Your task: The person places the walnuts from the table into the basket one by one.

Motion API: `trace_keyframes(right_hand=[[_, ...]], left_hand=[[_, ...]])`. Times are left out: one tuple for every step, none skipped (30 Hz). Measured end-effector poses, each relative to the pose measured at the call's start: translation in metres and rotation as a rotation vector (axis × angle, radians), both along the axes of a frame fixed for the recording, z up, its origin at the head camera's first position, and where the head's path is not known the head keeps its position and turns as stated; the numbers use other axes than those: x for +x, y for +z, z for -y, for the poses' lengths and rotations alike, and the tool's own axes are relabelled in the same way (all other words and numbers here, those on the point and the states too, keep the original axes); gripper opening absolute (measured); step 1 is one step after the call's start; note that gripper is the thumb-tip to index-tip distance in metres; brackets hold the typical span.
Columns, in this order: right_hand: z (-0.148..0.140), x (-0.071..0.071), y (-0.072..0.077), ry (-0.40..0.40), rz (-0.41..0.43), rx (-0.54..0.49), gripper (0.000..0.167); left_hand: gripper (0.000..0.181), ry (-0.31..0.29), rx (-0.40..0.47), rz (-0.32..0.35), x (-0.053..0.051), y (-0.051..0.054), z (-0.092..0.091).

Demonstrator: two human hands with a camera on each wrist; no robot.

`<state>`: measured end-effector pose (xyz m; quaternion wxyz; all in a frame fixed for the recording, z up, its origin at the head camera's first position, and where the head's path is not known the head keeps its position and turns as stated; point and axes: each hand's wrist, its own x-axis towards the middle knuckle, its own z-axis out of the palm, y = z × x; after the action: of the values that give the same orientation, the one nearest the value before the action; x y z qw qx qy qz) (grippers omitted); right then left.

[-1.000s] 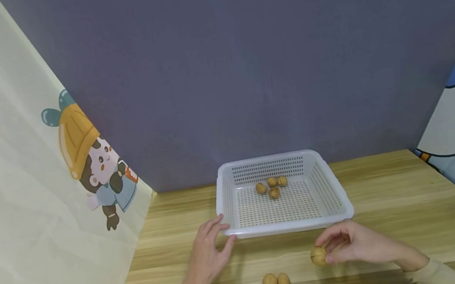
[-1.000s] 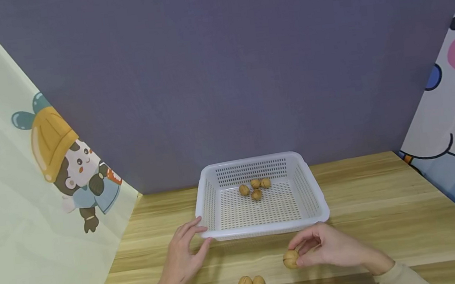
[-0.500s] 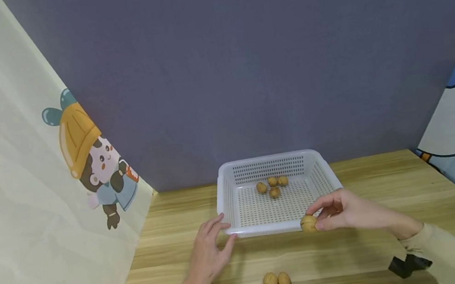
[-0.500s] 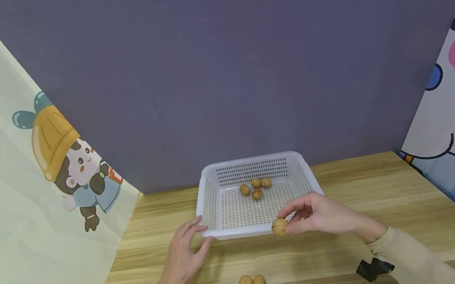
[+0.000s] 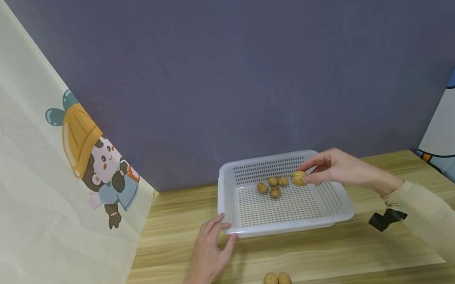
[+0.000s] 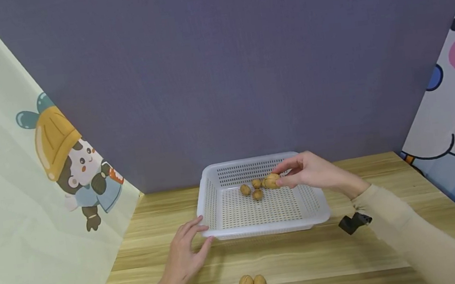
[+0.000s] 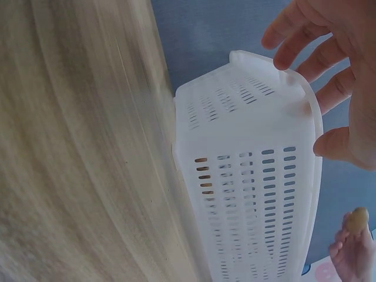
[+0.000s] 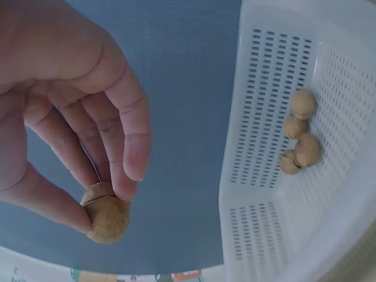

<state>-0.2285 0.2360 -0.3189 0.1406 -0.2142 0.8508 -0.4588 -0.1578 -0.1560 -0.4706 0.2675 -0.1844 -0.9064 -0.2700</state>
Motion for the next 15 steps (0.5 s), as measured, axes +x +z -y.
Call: trace_keyframes(right_hand=[[0.001,-0.004,0.001,-0.014,0.0,0.004,0.049],[0.002,-0.008,0.001,-0.027,-0.002,0.003,0.05],[0.003,-0.013,0.0,-0.039,-0.001,-0.003,0.05],[0.005,-0.017,-0.001,-0.055,0.004,-0.009,0.051],[0.006,-0.022,-0.002,-0.065,0.002,-0.021,0.052],[0.007,-0.027,-0.004,-0.08,0.005,-0.034,0.053],[0.009,-0.032,-0.007,-0.096,0.006,-0.047,0.054],[0.01,-0.037,-0.01,-0.11,0.009,-0.065,0.056],[0.011,-0.041,-0.013,-0.122,0.015,-0.085,0.058],[0.013,-0.046,-0.017,-0.139,0.021,-0.106,0.06],[0.014,-0.051,-0.02,-0.154,0.029,-0.128,0.061],[0.016,-0.055,-0.023,-0.173,0.037,-0.144,0.063],[0.017,-0.06,-0.026,-0.187,0.045,-0.164,0.063],[0.019,-0.063,-0.029,-0.2,0.054,-0.187,0.064],[0.021,-0.067,-0.031,-0.214,0.059,-0.203,0.064]], left_hand=[[0.029,0.0,0.0,-0.001,0.0,0.0,0.0],[0.029,0.0,-0.001,-0.001,0.0,0.0,0.0],[0.029,0.001,-0.001,-0.002,0.0,0.0,0.0],[0.029,0.002,-0.001,-0.001,0.0,0.0,0.0],[0.029,0.003,-0.001,-0.002,0.0,0.0,0.001],[0.029,0.003,0.0,-0.002,0.0,0.0,0.001],[0.029,0.004,0.0,-0.001,0.0,0.001,0.001],[0.029,0.005,0.0,-0.001,0.0,0.001,0.001],[0.029,0.005,0.0,-0.002,0.0,0.001,0.0],[0.029,0.005,0.0,-0.003,0.0,0.001,0.0],[0.029,0.005,-0.001,-0.004,0.0,0.001,0.0],[0.029,0.004,-0.002,-0.004,0.0,0.001,0.0],[0.029,0.005,-0.004,-0.005,0.0,0.001,0.0],[0.029,0.005,-0.005,-0.005,0.0,0.001,0.0],[0.029,0.006,-0.007,-0.006,0.0,0.001,0.0]])
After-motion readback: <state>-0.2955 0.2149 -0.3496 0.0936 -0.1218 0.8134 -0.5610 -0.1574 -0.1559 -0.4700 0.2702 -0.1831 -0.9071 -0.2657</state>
